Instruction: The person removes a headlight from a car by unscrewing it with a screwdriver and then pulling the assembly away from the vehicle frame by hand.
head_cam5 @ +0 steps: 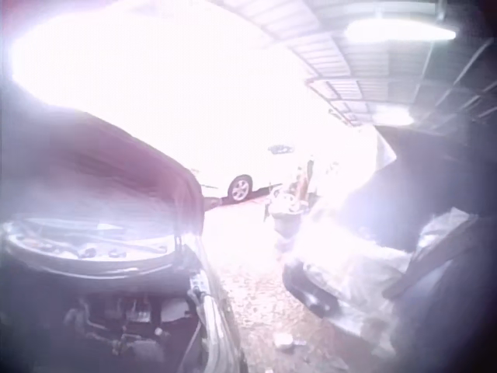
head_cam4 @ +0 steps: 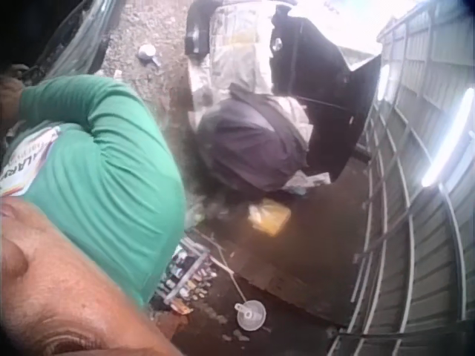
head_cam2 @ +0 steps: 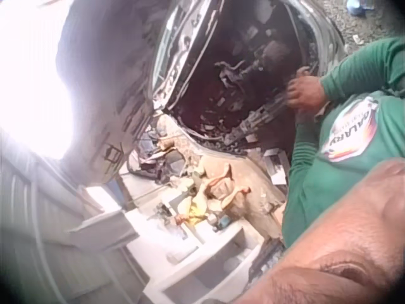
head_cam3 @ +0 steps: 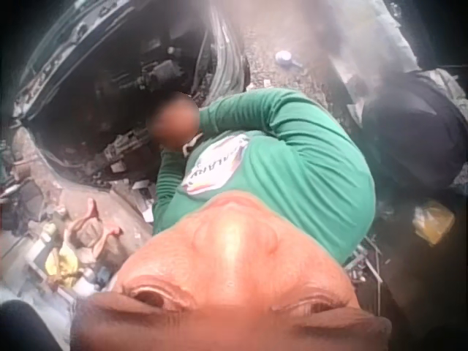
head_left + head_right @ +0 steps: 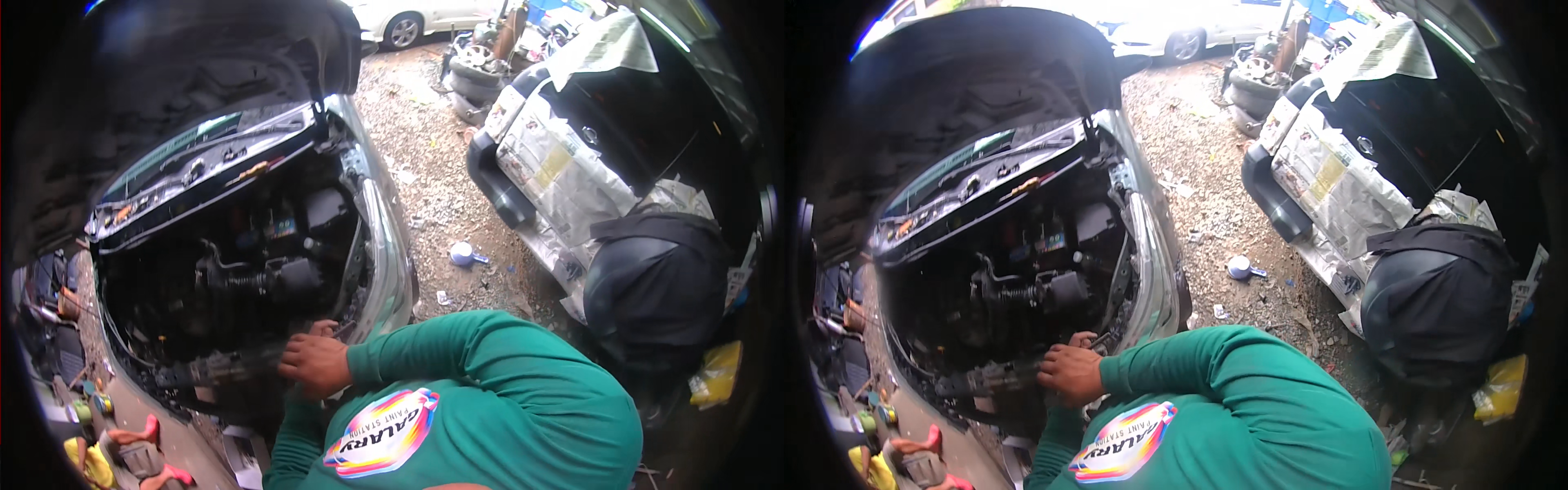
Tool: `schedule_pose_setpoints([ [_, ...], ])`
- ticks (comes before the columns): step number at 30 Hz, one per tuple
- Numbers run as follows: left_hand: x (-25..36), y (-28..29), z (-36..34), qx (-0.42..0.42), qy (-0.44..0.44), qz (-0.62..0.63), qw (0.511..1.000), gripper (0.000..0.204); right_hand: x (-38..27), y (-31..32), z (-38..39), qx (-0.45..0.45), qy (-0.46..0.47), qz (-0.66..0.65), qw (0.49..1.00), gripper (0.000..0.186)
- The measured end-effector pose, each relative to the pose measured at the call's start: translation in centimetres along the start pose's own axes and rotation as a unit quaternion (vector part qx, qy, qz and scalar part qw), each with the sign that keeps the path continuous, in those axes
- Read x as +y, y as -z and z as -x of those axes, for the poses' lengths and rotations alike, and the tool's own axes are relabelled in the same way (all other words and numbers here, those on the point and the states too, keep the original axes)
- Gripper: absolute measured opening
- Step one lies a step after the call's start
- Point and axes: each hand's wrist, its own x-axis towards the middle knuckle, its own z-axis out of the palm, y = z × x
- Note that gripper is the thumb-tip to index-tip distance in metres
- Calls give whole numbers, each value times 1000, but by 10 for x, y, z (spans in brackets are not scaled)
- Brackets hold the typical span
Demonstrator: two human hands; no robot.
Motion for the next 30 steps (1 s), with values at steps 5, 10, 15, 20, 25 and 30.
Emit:
schedule_pose_setpoints([
  [5, 11, -1, -7, -2, -28, 20, 999, 22, 26, -42, 19, -101, 21, -166, 981, 32],
  [10, 8, 14, -1, 33, -59, 35, 997, 25, 17, -17, 13, 4, 264, -38, 964, 20],
  [15, 19, 39, 5, 68, -141, 102, 982, 27, 47, 10, 66, 121, 183, -135, 966, 41],
  [20, 32, 16, 14, -46, -8, 18, 999, 23, 69, 9, 47, 122, -174, -377, 902, 41],
  [25, 39, 1, -14, 53, -80, -3, 995, 26, 50, 2, -9, -79, -143, -85, 983, 36],
  [30, 31, 35, -7, 59, -49, 3, 997, 20, 21, 29, 21, 57, 37, 16, 998, 38],
])
